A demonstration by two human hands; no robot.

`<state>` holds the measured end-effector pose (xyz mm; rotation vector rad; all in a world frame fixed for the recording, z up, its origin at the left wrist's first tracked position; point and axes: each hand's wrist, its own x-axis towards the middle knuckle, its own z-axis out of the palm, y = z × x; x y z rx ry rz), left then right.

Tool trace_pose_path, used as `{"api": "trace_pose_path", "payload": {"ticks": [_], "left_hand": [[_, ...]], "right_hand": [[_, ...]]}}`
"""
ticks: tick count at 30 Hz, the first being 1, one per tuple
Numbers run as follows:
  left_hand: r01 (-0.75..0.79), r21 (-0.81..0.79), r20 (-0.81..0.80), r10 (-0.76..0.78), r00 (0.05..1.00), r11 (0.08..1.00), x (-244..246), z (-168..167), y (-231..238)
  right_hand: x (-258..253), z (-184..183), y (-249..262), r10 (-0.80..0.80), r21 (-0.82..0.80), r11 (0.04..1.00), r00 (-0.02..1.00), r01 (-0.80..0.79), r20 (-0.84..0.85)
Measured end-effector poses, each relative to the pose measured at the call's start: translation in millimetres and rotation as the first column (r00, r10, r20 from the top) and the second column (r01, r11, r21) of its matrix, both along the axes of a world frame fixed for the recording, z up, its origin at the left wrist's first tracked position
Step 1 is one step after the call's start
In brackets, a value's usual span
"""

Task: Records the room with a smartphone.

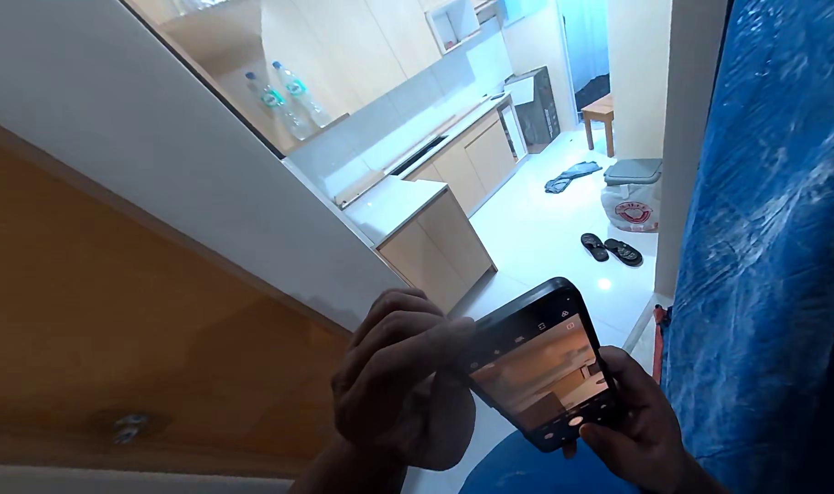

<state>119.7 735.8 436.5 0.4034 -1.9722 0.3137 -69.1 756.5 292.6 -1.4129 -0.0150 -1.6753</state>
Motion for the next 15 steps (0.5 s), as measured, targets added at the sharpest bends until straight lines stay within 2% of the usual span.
{"api": "trace_pose_path", "payload": {"ticks": [15], "left_hand": [[-0.009, 0.001, 0.002, 0.009, 1.000, 1.000, -3.6, -0.9, -1.1]], "right_hand": [[-3.4, -0.6, -0.7, -0.008, 0.003, 1.000, 1.000, 0.008, 0.000]]}}
